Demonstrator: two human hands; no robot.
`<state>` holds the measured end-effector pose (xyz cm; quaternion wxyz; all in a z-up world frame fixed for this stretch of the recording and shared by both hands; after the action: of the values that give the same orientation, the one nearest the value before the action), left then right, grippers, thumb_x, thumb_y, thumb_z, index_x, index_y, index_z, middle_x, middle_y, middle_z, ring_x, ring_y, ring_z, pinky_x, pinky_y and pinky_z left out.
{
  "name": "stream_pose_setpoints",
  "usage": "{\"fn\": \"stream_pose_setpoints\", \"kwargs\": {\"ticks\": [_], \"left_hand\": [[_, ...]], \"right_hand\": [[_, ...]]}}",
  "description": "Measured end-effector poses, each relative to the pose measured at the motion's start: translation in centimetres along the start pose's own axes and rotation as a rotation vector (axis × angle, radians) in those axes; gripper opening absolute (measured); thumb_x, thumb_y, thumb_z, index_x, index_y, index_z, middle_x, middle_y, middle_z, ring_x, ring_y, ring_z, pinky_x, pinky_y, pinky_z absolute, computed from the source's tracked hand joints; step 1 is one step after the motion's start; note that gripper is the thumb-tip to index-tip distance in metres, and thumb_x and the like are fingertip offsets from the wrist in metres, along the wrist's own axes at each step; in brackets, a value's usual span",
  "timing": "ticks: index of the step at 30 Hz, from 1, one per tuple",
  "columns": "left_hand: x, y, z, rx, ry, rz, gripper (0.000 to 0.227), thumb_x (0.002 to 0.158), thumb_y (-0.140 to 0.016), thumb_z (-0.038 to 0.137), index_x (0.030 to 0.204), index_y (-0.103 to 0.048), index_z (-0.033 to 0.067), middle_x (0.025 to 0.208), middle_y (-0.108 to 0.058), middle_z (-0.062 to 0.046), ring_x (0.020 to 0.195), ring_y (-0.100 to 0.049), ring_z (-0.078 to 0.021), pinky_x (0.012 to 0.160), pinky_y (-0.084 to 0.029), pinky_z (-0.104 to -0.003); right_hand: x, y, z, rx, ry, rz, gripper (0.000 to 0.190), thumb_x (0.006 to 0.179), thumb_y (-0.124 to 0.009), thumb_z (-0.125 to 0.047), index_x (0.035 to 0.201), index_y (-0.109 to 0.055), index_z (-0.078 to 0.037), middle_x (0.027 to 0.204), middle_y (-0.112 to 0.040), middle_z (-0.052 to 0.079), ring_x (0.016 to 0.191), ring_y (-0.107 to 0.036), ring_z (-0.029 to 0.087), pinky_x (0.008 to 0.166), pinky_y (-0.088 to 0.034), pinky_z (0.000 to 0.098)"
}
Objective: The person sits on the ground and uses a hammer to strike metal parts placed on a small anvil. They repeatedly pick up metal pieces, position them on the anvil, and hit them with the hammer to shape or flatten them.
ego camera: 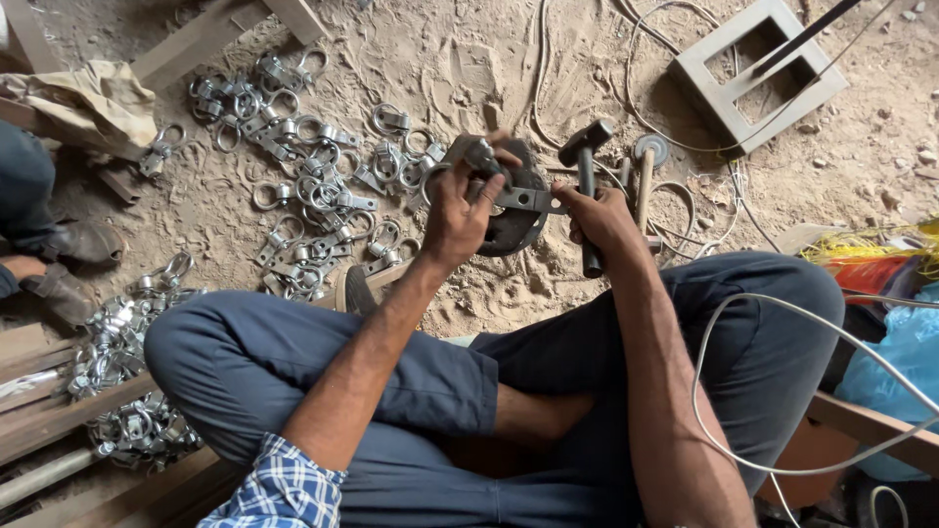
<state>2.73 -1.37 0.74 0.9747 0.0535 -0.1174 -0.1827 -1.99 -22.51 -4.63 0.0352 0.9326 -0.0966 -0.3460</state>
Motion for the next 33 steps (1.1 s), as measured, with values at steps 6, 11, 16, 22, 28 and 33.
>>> {"fn": "stream_pose_setpoints", "kwargs": {"ticks": [6,11,16,22,28,33], "left_hand": [[0.1,-1.1,0.4,-0.053,0.046,-0.077,0.044,0.107,-0.06,0.007,0.15,-0.051,0.0095,0.126,-0.074,-0.007,0.121,-0.069,-0.0234,0.114,-0.055,-0.041],[0.3,-1.5,0.7,0.059,-0.068,-0.12,0.034,0.107,-0.06,0.003,0.141,-0.06,0.0072,0.145,-0.065,-0.014,0.146,-0.054,-0.031,0.126,-0.042,-0.045],[0.4,-1.7,1.3,0.182,-0.136,-0.15,0.029,0.109,-0.059,0.005,0.138,-0.062,0.0073,0.15,-0.061,-0.016,0.144,-0.057,-0.0326,0.121,-0.048,-0.045],[0.3,-2.1,0.1,0.068,-0.094,-0.123,0.029,0.111,-0.055,0.012,0.14,-0.056,0.0091,0.134,-0.072,-0.011,0.128,-0.071,-0.0272,0.111,-0.06,-0.04],[0.6,-2.8,-1.7,0.068,-0.046,-0.088,0.036,0.107,-0.06,0.018,0.141,-0.057,0.0073,0.13,-0.072,-0.013,0.12,-0.073,-0.0262,0.102,-0.064,-0.04],[0.5,-2.8,-1.1,0.138,-0.068,-0.071,0.035,0.104,-0.065,0.022,0.135,-0.063,0.0061,0.122,-0.076,-0.011,0.115,-0.075,-0.0249,0.098,-0.065,-0.04]], "right_hand": [[-0.1,-0.3,0.1,-0.045,0.002,-0.005,0.045,0.09,-0.077,-0.047,0.073,-0.056,-0.011,0.058,-0.055,0.001,0.046,-0.05,0.01,0.044,-0.045,0.0247],[0.5,-0.3,0.4,-0.08,0.042,-0.024,0.049,0.091,-0.076,-0.049,0.067,-0.054,-0.012,0.055,-0.056,0.002,0.043,-0.05,0.011,0.041,-0.042,0.0268],[1.0,-0.3,1.0,-0.141,0.001,0.002,0.052,0.091,-0.074,-0.053,0.064,-0.056,-0.012,0.054,-0.058,0.003,0.041,-0.051,0.012,0.04,-0.043,0.0291],[1.3,-0.4,1.2,-0.153,-0.027,0.015,0.053,0.091,-0.074,-0.054,0.066,-0.059,-0.01,0.055,-0.058,0.004,0.042,-0.052,0.012,0.04,-0.045,0.0299],[1.6,-0.4,1.4,-0.138,-0.002,-0.004,0.052,0.09,-0.074,-0.054,0.067,-0.06,-0.009,0.055,-0.058,0.003,0.043,-0.052,0.012,0.041,-0.045,0.0296],[1.7,-0.5,1.7,-0.111,0.031,-0.019,0.05,0.092,-0.073,-0.052,0.067,-0.058,-0.01,0.055,-0.057,0.003,0.043,-0.051,0.012,0.041,-0.045,0.0292]]}}
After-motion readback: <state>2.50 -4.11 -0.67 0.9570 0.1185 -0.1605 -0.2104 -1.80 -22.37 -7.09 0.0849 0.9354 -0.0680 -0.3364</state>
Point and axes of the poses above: each hand's wrist, its own x-axis towards the middle knuckle, its own y-axis out of the back of the hand, z = x × y, the point moved 3 cm from there along x, towards the middle knuckle
